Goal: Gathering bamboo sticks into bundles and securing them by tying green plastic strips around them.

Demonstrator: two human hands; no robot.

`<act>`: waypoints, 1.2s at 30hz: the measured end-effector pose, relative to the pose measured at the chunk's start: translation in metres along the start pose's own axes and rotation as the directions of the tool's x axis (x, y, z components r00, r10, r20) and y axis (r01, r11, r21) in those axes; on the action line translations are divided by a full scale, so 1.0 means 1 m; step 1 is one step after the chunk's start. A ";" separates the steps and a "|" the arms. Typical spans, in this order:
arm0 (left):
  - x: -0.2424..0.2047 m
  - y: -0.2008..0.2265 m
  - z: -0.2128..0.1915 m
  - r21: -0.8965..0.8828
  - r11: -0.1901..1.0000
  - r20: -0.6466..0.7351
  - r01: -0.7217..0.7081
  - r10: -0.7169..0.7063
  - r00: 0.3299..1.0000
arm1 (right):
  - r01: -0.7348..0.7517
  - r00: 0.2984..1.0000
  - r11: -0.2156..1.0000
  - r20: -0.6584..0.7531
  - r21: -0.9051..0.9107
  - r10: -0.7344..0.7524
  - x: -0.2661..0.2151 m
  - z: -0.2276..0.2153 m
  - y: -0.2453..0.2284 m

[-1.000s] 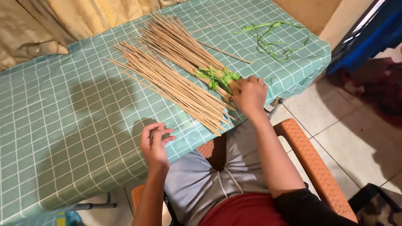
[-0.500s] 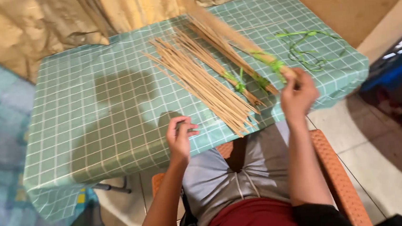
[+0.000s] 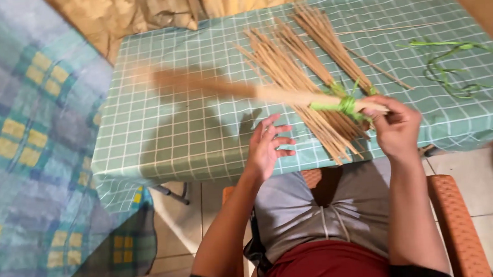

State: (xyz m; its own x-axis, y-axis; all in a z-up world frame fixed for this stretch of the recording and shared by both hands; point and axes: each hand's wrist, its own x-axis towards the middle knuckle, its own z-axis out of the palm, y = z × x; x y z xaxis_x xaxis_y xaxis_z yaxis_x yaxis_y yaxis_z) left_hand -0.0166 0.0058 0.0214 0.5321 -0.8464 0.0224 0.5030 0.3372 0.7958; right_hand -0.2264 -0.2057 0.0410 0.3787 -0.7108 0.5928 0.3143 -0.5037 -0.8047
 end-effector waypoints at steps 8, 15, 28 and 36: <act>0.018 -0.030 -0.030 -0.065 0.998 0.000 0.007 -0.007 1.000 | 0.199 0.939 0.945 0.326 -0.258 -0.108 -0.005 0.046 -0.043; 0.015 -0.022 -0.016 0.030 0.999 -0.195 -0.025 0.030 0.980 | 0.521 0.853 0.623 0.374 -0.584 -0.363 -0.012 0.072 -0.050; 0.014 -0.026 -0.008 -0.068 0.993 -0.191 -0.097 0.083 0.978 | 0.266 0.964 0.865 0.142 -0.426 -0.226 -0.028 0.094 -0.025; 0.017 -0.032 -0.020 -0.068 0.992 -0.240 -0.108 0.089 0.967 | 0.240 0.951 0.932 0.258 -0.273 -0.170 -0.029 0.098 -0.028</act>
State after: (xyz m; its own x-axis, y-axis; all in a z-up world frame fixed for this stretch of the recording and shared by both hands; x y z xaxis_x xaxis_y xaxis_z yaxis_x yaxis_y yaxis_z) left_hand -0.0104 -0.0113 -0.0158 0.7226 -0.6892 -0.0531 0.4877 0.4538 0.7458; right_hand -0.1605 -0.1228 0.0502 0.5312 -0.4641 0.7088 0.1465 -0.7737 -0.6164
